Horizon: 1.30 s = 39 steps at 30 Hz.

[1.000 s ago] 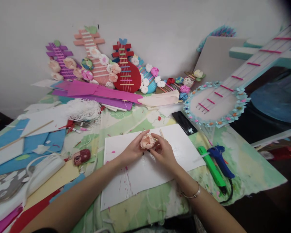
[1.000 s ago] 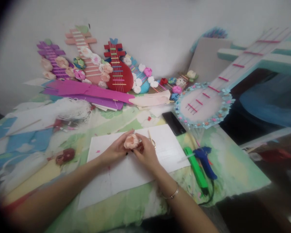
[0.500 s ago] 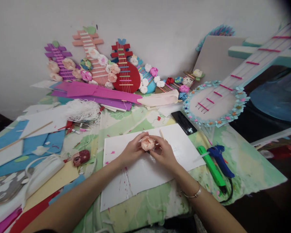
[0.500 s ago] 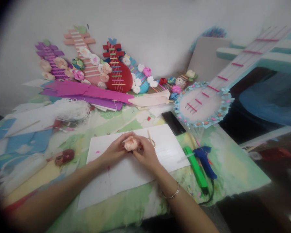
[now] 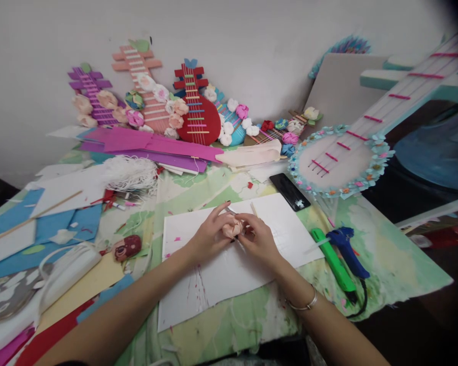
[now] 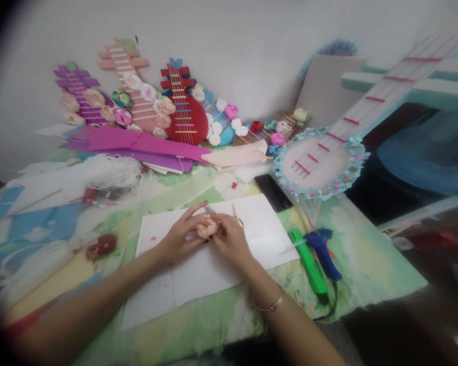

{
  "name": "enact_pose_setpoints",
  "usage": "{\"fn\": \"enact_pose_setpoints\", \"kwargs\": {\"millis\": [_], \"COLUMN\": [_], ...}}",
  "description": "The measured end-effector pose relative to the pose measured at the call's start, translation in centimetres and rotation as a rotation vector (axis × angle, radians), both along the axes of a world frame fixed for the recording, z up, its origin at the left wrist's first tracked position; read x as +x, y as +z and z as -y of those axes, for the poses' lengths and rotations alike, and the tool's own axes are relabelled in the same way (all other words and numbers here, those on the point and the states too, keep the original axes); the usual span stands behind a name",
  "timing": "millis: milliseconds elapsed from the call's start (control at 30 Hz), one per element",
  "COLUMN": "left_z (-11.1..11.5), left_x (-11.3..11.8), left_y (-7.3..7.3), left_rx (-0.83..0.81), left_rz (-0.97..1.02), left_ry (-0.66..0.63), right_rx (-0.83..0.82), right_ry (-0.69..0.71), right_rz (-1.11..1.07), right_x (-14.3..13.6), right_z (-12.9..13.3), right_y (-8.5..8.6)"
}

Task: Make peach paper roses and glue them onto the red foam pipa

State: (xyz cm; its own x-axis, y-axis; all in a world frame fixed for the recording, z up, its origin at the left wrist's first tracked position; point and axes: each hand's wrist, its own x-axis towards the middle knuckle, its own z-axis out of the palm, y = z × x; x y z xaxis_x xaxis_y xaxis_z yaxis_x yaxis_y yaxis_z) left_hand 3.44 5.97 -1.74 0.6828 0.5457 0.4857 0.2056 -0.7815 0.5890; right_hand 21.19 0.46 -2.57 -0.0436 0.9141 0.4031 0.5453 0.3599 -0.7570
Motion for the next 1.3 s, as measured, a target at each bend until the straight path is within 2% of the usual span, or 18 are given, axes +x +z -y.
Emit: {"fn": "enact_pose_setpoints", "kwargs": {"millis": [167, 467, 567, 700, 800, 867, 933, 1100, 1167, 1233, 1300], "left_z": [-0.3, -0.4, -0.3, -0.2, -0.1, -0.1, 0.0, 0.3, 0.5, 0.7, 1.0], "left_x": [-0.1, -0.2, -0.2, -0.2, -0.2, -0.2, -0.2, -0.4, -0.7, -1.1, -1.4], "left_y": [-0.1, -0.4, -0.7, -1.2, -1.3, -1.2, -1.0, -0.5, -0.4, -0.3, -0.2], "left_rx": [-0.042, -0.169, -0.128, -0.069, -0.043, -0.033, -0.024, 0.000, 0.009, 0.015, 0.012], "left_rz": [-0.007, 0.047, 0.056, 0.068, 0.064, 0.062, 0.047, -0.013, -0.035, -0.052, -0.051], "left_ry": [0.045, 0.041, 0.055, 0.059, 0.054, 0.049, 0.039, 0.040, 0.045, 0.060, 0.089], "right_rx": [-0.004, -0.027, -0.080, -0.128, -0.183, -0.210, -0.224, -0.169, -0.179, -0.231, -0.328], "right_ry": [0.012, 0.023, 0.012, -0.054, -0.169, -0.284, -0.424, -0.930, -1.092, -1.172, -1.171], "right_rz": [0.075, 0.124, 0.137, 0.239, 0.309, 0.343, 0.411, 0.684, 0.748, 0.721, 0.630], "right_x": [0.1, 0.3, 1.1, 3.6, 6.0, 7.7, 9.2, 12.7, 13.9, 14.9, 15.7], "right_z": [0.1, 0.3, 1.0, 3.8, 6.7, 8.6, 10.1, 12.7, 13.4, 13.7, 13.6], "right_y": [0.1, 0.5, 1.6, 4.4, 6.0, 6.2, 5.6, 3.1, 2.2, 1.5, 1.0]}}
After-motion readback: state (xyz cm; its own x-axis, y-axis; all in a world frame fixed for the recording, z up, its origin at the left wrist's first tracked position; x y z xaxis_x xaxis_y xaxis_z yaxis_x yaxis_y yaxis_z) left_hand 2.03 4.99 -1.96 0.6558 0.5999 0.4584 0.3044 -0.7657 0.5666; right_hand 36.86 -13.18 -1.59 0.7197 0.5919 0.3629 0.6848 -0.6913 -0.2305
